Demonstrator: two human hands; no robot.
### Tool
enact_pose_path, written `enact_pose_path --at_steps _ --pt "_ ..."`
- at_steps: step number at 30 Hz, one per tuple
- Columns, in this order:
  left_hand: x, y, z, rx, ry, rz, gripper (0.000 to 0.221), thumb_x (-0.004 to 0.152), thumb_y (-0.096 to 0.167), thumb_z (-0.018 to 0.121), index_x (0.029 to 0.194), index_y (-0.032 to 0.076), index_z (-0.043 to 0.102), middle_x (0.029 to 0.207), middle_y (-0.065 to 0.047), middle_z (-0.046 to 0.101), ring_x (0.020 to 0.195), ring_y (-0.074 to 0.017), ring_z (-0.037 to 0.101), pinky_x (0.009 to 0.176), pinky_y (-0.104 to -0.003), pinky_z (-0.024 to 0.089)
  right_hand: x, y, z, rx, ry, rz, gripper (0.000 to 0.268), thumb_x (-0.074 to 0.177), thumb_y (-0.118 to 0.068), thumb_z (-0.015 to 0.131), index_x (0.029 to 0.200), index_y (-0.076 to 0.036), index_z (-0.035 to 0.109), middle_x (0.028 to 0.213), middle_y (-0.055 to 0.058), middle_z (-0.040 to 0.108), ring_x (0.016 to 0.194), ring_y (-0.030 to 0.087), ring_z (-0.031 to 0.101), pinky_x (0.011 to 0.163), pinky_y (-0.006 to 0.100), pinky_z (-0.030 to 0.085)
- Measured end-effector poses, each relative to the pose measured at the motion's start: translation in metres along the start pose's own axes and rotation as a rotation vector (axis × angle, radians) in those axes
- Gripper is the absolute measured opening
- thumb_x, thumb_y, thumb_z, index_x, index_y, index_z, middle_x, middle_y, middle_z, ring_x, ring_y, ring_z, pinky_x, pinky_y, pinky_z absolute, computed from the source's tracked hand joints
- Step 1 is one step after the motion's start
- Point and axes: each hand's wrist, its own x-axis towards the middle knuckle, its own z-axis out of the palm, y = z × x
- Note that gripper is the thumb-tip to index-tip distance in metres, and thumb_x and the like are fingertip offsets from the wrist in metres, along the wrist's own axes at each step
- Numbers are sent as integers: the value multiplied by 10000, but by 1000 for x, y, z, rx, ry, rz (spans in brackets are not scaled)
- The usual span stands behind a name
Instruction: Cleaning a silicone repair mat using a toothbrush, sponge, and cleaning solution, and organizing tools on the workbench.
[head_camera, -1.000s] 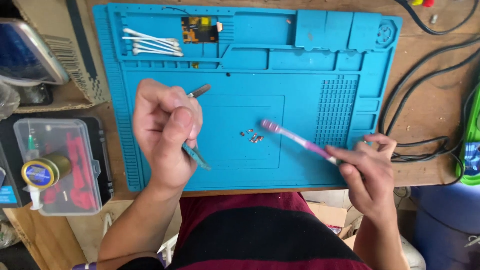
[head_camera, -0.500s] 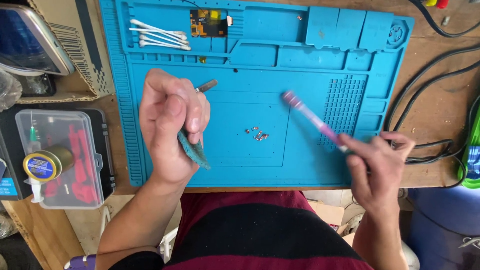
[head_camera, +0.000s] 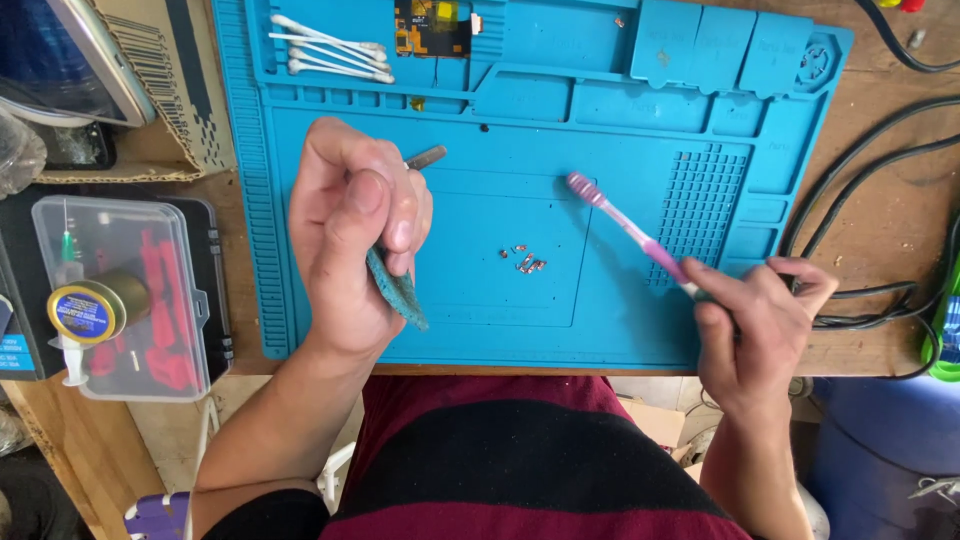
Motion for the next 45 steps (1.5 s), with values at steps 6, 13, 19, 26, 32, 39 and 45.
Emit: enact_pose_path --at_steps 6,13,19,26,32,39,45 --pt "0 1 -1 -18 5 -7 223 1194 311 655 1107 144 536 809 11 522 583 -68 375 579 -238 319 -11 4 6 204 12 -21 429 1246 -365 521 1321 -44 796 869 13 641 772 241 535 1215 558 341" --pt "1 -1 -3 -59 2 -16 205 1202 315 651 1126 153 550 810 11 525 572 -70 369 564 -239 302 1 -10 1 271 -174 -46 363 1228 -333 519 1319 -121 799 941 -32 721 758 163 536 1247 527 328" --pt "3 2 -4 -84 3 -8 233 1202 343 639 1112 155 536 803 44 513 564 -65 352 541 -241 286 3 -10 6 222 -128 -57 381 1232 -348 535 1303 -102 817 959 -7 727 762 185 524 1233 535 327" --pt "2 4 -4 -121 -12 42 234 1207 332 634 1118 150 516 817 32 499 569 -73 340 552 -244 278 1 -13 12 174 -76 -95 409 1240 -376 531 1300 -102 829 1034 9 772 813 213 539 1233 553 317" --pt "-8 6 -10 28 -88 24 192 1197 350 656 1184 167 600 877 37 528 643 -59 391 609 -239 341 12 -25 12 189 -112 -114 377 1232 -351 538 1310 -123 827 974 -23 770 806 186 552 1261 545 307" --pt "-35 -3 -14 1158 -543 361 116 1163 273 807 1185 207 714 1090 72 840 736 -125 738 685 -363 491 9 -16 27 232 238 -27 227 1365 -86 477 1493 -10 649 854 80 644 874 243 496 1338 584 354" --pt "-60 9 -35 1246 -540 249 155 1165 318 786 1266 233 706 903 71 691 732 -139 659 693 -372 491 10 -27 20 85 74 -45 243 1345 -36 560 1249 -63 782 1046 110 621 994 312 581 1341 587 310"
